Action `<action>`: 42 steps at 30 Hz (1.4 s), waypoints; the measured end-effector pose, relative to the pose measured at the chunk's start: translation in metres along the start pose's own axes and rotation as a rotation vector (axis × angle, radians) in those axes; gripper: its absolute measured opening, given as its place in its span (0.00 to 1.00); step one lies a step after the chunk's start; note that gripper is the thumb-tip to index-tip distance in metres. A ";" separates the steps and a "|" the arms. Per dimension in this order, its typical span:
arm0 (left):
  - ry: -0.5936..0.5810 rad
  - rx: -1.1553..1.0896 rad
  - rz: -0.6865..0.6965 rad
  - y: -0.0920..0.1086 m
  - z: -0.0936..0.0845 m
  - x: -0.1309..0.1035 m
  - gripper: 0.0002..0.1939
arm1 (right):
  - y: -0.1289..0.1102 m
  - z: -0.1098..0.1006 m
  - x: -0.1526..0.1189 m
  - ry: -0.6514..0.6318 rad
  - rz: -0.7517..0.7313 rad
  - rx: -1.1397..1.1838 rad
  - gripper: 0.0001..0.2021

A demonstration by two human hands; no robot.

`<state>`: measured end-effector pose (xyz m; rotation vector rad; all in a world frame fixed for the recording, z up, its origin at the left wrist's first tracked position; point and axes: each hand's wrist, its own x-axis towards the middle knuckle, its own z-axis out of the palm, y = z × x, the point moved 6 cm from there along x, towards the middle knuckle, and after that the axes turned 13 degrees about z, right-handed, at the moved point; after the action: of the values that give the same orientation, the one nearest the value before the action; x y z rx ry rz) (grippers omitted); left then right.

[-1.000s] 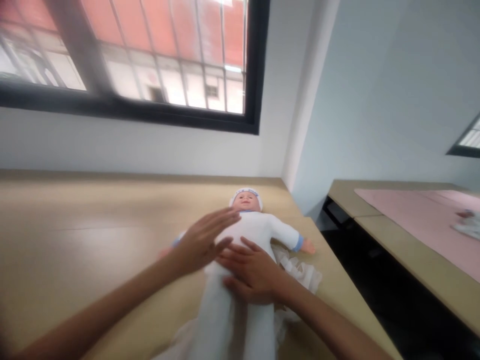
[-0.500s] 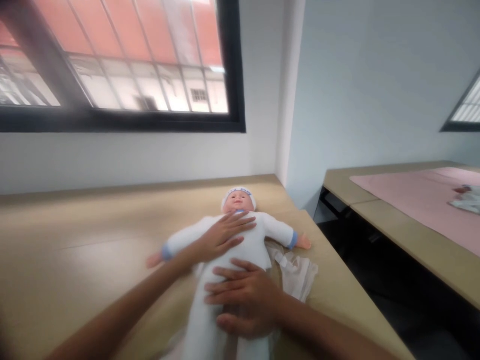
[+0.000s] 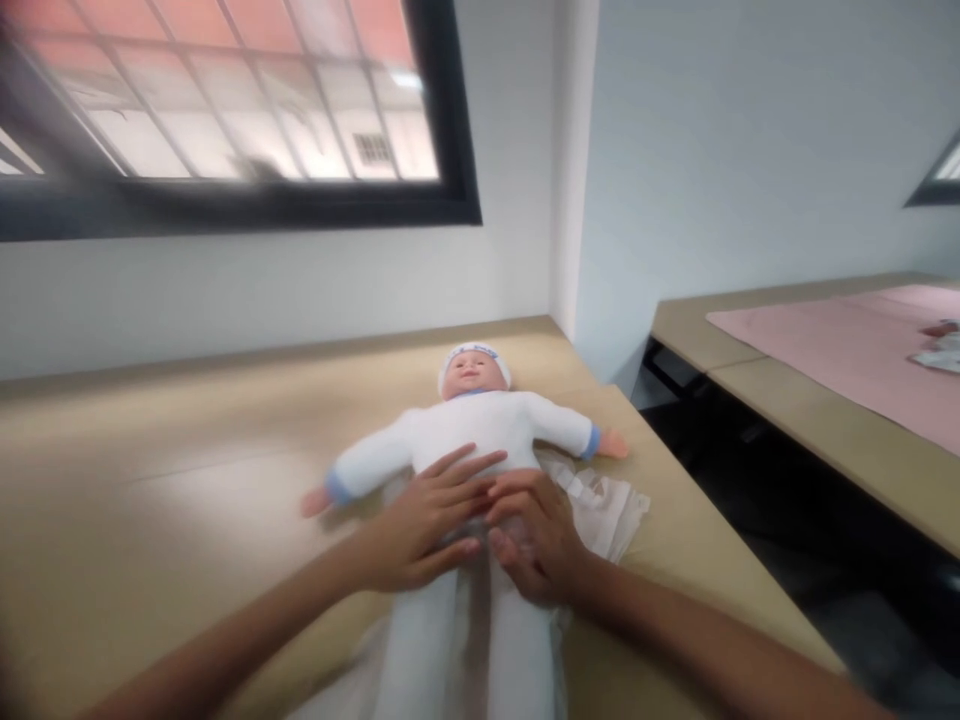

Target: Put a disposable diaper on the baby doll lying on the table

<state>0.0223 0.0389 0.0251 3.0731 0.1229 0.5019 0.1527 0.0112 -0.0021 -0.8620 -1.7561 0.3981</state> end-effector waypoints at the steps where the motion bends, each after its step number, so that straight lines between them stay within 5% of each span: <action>1: -0.002 0.010 0.029 0.006 0.001 0.000 0.26 | 0.004 -0.001 0.000 0.018 0.037 0.012 0.09; 8: -0.010 0.024 0.137 0.026 0.005 0.000 0.33 | 0.027 0.004 0.000 0.027 0.273 0.116 0.07; 18: 0.241 0.295 0.147 0.038 0.004 -0.006 0.27 | 0.021 0.001 0.001 -0.005 0.243 0.096 0.16; 42: 0.230 0.343 0.185 0.042 0.005 -0.005 0.25 | 0.012 -0.001 0.003 -0.007 0.121 0.085 0.14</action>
<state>0.0227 -0.0037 0.0205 3.3635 -0.0817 0.9358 0.1575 0.0215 -0.0070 -0.9096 -1.6857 0.5515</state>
